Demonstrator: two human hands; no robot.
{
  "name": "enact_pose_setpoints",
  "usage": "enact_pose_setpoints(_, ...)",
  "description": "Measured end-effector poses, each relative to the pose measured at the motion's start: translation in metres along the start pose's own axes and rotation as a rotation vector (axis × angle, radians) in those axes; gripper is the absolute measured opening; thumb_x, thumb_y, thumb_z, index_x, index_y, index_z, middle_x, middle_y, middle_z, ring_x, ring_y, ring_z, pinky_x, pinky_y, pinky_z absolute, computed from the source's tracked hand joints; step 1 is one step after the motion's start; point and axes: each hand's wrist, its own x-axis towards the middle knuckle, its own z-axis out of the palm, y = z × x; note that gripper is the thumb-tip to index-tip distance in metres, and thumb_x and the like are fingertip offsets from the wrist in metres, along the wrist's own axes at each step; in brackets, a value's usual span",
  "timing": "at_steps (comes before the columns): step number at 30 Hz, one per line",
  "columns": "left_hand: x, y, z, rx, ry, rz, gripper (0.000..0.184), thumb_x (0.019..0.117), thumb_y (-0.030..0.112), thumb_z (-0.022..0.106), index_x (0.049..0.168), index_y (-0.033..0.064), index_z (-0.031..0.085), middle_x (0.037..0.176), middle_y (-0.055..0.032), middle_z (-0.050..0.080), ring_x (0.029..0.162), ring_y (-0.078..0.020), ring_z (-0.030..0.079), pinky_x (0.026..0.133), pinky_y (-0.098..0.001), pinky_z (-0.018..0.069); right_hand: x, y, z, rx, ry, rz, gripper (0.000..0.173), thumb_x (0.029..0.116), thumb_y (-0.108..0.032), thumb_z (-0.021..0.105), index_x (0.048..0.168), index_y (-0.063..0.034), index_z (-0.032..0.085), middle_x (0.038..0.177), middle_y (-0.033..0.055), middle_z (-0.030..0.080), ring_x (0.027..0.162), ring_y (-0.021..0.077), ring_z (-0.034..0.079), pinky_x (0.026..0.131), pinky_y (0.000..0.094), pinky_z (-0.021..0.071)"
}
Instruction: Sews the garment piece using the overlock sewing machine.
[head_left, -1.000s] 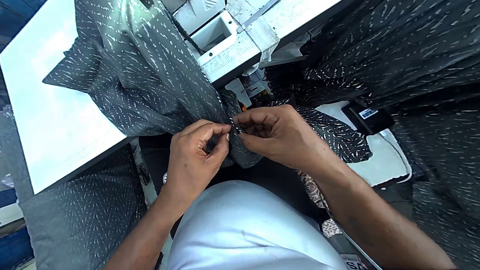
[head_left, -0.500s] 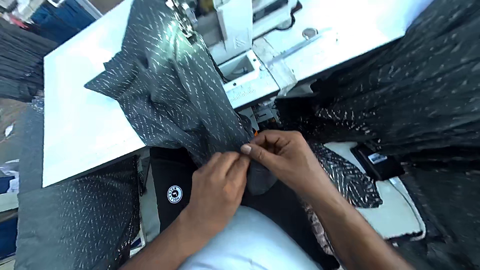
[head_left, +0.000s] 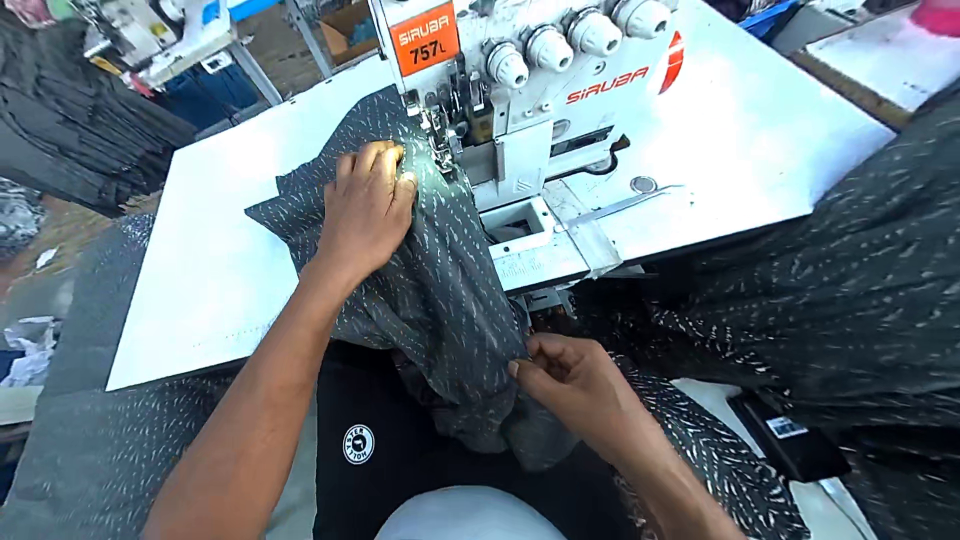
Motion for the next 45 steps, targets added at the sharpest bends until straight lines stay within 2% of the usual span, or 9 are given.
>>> enact_pose_setpoints(9,0.018,-0.002,0.005,0.033,-0.089,-0.088,0.066,0.1056,0.049,0.029,0.160,0.0127,0.037,0.167,-0.0087,0.031,0.155,-0.0326,0.024,0.116,-0.0667,0.0246,0.013,-0.018,0.003,0.025,0.063,-0.060,0.006,0.0852,-0.029,0.068,0.085,-0.0228,0.070,0.059,-0.0067,0.055,0.047,0.0071,0.050,0.041,0.0246,0.0399)
enact_pose_setpoints(16,0.069,-0.021,0.009,0.095,-0.106,-0.185,0.074,0.1066,0.052,0.018,0.164,0.0064,0.022,0.173,-0.0118,0.014,0.160,-0.0317,0.010,0.120,-0.0722,0.0039,0.058,-0.058,0.005,0.020,0.115,-0.095,0.033,0.0835,-0.021,0.068,0.115,-0.0173,0.060,0.066,-0.0069,0.062,0.050,0.0081,0.055,0.043,0.0252,0.0461)
enact_pose_setpoints(25,0.131,-0.052,0.004,0.182,-0.118,-0.289,0.071,0.1087,0.047,0.014,0.163,0.0026,0.022,0.173,-0.0157,0.011,0.159,-0.0386,0.003,0.116,-0.0774,0.0031,0.127,-0.091,0.007,0.001,0.172,-0.163,0.042,0.0856,-0.018,0.067,0.125,-0.0123,0.053,0.072,-0.0039,0.063,0.054,0.0080,0.057,0.049,0.0271,0.0482)
enact_pose_setpoints(32,0.157,-0.076,0.004,0.254,0.312,-0.169,0.070,0.1062,0.043,0.034,0.158,-0.0028,0.031,0.167,-0.0224,0.026,0.154,-0.0435,0.022,0.115,-0.0750,0.0178,0.137,-0.108,0.012,-0.081,0.305,-0.143,0.042,0.0856,-0.019,0.067,0.124,-0.0129,0.053,0.070,-0.0034,0.063,0.054,0.0088,0.058,0.050,0.0288,0.0488)
enact_pose_setpoints(35,0.064,-0.072,-0.016,-0.075,0.337,-0.092,0.078,0.1045,0.053,0.045,0.159,-0.0002,0.030,0.164,-0.0256,0.030,0.151,-0.0408,0.031,0.121,-0.0616,0.0273,0.103,-0.094,-0.001,-0.207,0.171,-0.191,0.044,0.0873,-0.023,0.066,0.128,-0.0136,0.053,0.076,-0.0025,0.068,0.060,0.0116,0.063,0.053,0.0359,0.0537)
enact_pose_setpoints(38,-0.070,-0.089,-0.012,-0.128,-0.017,-0.276,0.103,0.0848,0.071,0.067,0.159,0.0065,0.034,0.156,-0.0260,0.041,0.137,-0.0489,0.046,0.108,-0.0734,0.0374,0.075,-0.067,-0.038,-0.192,-0.253,-0.068,0.037,0.0864,-0.028,0.073,0.120,-0.0190,0.062,0.085,-0.0044,0.072,0.073,0.0094,0.070,0.064,0.0343,0.0619)
enact_pose_setpoints(41,-0.122,-0.106,0.010,-0.077,-0.091,-0.256,0.050,0.0915,0.042,0.075,0.127,0.0074,0.068,0.119,-0.0190,0.065,0.091,-0.0381,0.067,0.076,-0.0646,0.0542,0.072,-0.055,-0.050,-0.367,-0.551,-0.076,0.016,0.0857,-0.030,0.078,0.095,-0.0190,0.072,0.075,-0.0051,0.070,0.066,0.0086,0.067,0.061,0.0378,0.0582)
enact_pose_setpoints(43,-0.101,-0.114,-0.007,-0.185,-0.084,-0.303,0.022,0.1005,0.019,0.066,0.112,0.0014,0.071,0.100,-0.0180,0.071,0.076,-0.0317,0.068,0.072,-0.0582,0.0570,0.062,-0.057,-0.056,-0.200,-0.734,-0.162,0.014,0.0829,-0.027,0.078,0.091,-0.0168,0.073,0.074,-0.0068,0.071,0.066,0.0047,0.067,0.058,0.0311,0.0595)
enact_pose_setpoints(45,-0.068,-0.128,-0.040,-0.389,-0.001,-0.400,0.027,0.1052,0.015,0.056,0.121,-0.0059,0.061,0.102,-0.0189,0.067,0.076,-0.0238,0.067,0.074,-0.0478,0.0599,0.051,-0.054,-0.065,-0.087,-0.828,-0.103,0.017,0.0844,-0.023,0.079,0.098,-0.0144,0.074,0.083,-0.0058,0.075,0.074,0.0038,0.071,0.067,0.0273,0.0628)
